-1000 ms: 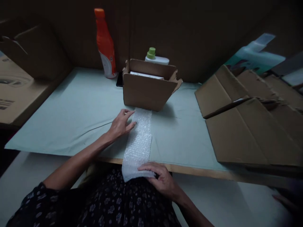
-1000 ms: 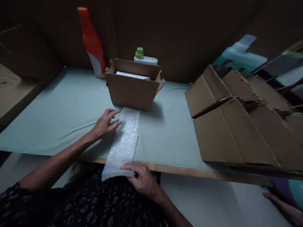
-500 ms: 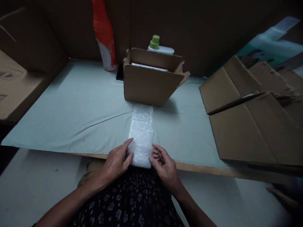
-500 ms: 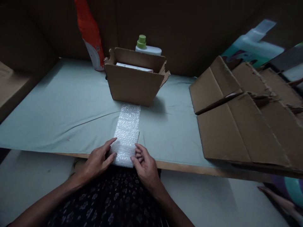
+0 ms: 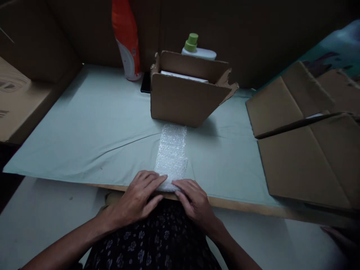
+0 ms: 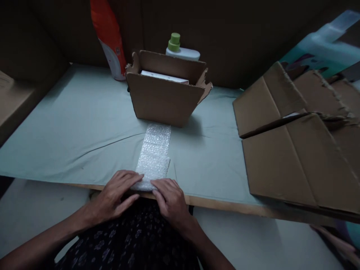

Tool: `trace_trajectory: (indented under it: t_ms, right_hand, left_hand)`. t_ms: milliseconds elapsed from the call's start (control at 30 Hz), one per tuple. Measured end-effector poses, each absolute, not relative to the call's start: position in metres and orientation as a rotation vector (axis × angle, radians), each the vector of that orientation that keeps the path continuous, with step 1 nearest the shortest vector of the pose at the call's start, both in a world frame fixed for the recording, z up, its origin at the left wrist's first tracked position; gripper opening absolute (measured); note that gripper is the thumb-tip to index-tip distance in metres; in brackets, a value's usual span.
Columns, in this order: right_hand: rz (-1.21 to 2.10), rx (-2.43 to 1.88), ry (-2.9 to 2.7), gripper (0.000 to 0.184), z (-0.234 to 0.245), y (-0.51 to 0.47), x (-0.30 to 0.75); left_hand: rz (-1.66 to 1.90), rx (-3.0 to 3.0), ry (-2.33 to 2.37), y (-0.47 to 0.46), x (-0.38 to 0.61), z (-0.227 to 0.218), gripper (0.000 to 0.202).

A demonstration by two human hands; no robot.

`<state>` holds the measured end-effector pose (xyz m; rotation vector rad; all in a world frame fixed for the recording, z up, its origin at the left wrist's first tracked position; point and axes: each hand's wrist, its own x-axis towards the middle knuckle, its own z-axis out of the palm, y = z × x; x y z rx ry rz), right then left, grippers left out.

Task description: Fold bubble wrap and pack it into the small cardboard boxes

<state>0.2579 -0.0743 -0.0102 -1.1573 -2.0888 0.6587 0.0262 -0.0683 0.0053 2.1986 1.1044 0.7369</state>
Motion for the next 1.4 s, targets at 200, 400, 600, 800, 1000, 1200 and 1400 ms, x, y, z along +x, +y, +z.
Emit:
trace_trajectory:
  t_ms: [200,400,600,800,1000,1200,1400]
  right_hand:
    - [0.291,-1.238,-2.043,0.032,-0.003,-0.062,0.260]
    - [0.158,-1.192,-2.346,0.034,-0.011,-0.058,0.261]
    - [0.525,-1.135,-2.232,0.029,-0.007,-0.039,0.262]
    - [0.287,-1.260,-2.231,0.033,-0.001,-0.020,0.262]
    - [0.066,-1.190,-2.497,0.039,-0.002,-0.012,0.253]
    - [0.464,-1.346,-2.236,0.033,-0.008,0.021,0.255]
    - [1.069,-1.433,-1.856,0.034,0.001,0.010,0.251]
  left_hand:
    - [0.798,2.095,1.333,-0.040,0.036,-0.012,0.042]
    - [0.855,2.246,1.396,-0.026,0.039,-0.017,0.039]
    - [0.841,2.273,1.160,-0.039,0.028,-0.006,0.049]
    - [0.799,2.217,1.410,-0.009,0.030,-0.011,0.043]
    - [0.741,2.152,1.585,0.026,0.035,-0.010,0.037]
    - [1.024,1.126,1.430,0.003,0.033,0.005,0.060]
    - [0.959,0.413,0.930,-0.014,0.060,0.009,0.055]
